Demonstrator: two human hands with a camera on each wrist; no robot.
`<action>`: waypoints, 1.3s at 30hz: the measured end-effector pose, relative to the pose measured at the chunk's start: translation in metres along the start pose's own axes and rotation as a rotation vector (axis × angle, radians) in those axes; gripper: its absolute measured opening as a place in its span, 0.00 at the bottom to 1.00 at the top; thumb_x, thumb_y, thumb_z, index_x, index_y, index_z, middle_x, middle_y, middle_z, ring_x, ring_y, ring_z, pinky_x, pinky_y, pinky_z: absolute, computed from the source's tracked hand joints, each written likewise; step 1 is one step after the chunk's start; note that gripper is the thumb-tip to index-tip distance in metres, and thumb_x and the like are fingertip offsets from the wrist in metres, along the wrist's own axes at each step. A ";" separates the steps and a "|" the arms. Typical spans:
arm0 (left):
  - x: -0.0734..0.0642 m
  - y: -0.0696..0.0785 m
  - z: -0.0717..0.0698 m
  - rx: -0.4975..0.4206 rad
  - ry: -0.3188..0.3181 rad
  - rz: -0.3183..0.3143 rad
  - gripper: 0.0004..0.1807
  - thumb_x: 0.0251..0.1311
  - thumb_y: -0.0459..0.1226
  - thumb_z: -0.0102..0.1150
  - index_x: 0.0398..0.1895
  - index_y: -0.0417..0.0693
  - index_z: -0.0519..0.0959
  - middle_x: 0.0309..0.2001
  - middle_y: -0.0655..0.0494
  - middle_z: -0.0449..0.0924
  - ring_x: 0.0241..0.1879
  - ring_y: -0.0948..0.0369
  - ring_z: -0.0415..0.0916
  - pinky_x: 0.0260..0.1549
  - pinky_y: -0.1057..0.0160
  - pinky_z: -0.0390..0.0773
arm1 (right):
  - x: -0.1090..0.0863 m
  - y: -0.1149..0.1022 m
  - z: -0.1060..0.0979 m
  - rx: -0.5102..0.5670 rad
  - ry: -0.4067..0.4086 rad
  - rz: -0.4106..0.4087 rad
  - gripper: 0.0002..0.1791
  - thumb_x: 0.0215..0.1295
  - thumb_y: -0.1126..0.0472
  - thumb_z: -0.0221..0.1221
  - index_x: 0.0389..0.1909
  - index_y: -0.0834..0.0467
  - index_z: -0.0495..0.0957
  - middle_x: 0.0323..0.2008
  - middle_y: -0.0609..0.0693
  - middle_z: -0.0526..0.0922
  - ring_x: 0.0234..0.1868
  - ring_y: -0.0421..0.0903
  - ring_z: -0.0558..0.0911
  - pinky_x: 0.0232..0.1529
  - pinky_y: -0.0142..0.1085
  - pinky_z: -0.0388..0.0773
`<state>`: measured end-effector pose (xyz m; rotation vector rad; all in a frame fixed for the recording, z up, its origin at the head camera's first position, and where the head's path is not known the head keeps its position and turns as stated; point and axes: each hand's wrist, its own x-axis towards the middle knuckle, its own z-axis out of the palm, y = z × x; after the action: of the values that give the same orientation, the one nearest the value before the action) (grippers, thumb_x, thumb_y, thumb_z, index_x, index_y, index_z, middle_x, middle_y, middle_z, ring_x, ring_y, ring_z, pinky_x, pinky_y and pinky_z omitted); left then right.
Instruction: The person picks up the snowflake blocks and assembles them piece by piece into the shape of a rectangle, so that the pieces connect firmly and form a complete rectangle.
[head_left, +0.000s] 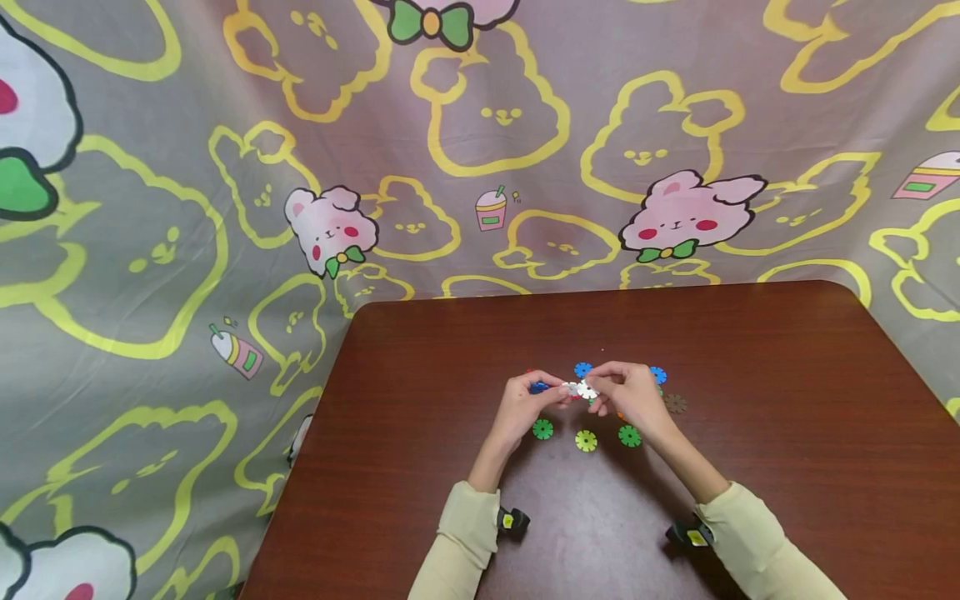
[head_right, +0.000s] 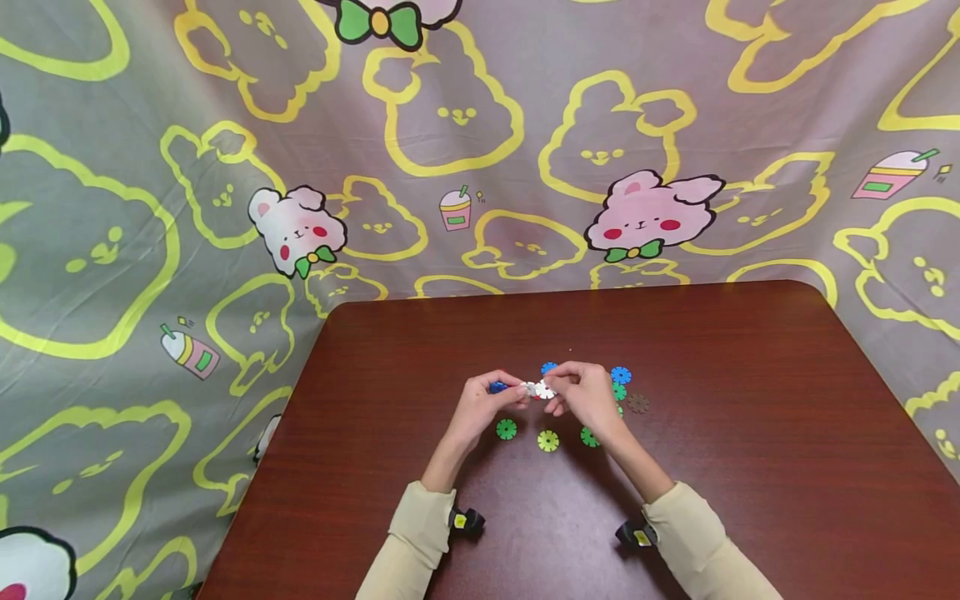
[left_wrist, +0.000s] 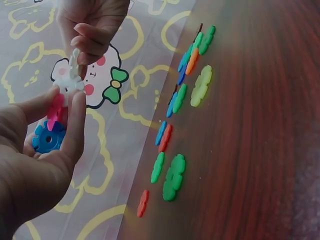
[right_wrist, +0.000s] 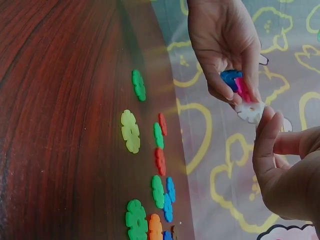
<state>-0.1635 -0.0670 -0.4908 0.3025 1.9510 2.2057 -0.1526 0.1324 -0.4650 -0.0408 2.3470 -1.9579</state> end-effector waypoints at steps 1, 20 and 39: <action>0.000 0.000 0.000 -0.008 0.004 -0.005 0.11 0.65 0.26 0.65 0.42 0.20 0.81 0.35 0.39 0.87 0.35 0.46 0.88 0.48 0.32 0.78 | 0.000 0.000 0.000 0.006 0.006 0.008 0.10 0.72 0.70 0.60 0.45 0.76 0.82 0.27 0.66 0.85 0.22 0.59 0.86 0.26 0.42 0.85; 0.003 0.003 0.002 0.080 0.034 0.005 0.09 0.64 0.29 0.68 0.39 0.27 0.80 0.31 0.48 0.85 0.36 0.34 0.85 0.43 0.32 0.80 | -0.001 0.000 -0.006 0.054 0.017 0.012 0.11 0.72 0.70 0.60 0.45 0.77 0.81 0.28 0.68 0.85 0.20 0.50 0.85 0.25 0.35 0.84; 0.000 0.002 0.009 0.232 0.127 0.073 0.06 0.59 0.29 0.72 0.34 0.31 0.85 0.32 0.41 0.85 0.26 0.62 0.74 0.24 0.71 0.70 | -0.005 -0.001 0.010 0.097 0.073 0.006 0.11 0.71 0.70 0.61 0.45 0.77 0.80 0.29 0.68 0.86 0.20 0.52 0.86 0.25 0.41 0.85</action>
<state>-0.1612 -0.0586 -0.4879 0.2755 2.3046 2.0892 -0.1470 0.1222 -0.4653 0.0453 2.2889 -2.1018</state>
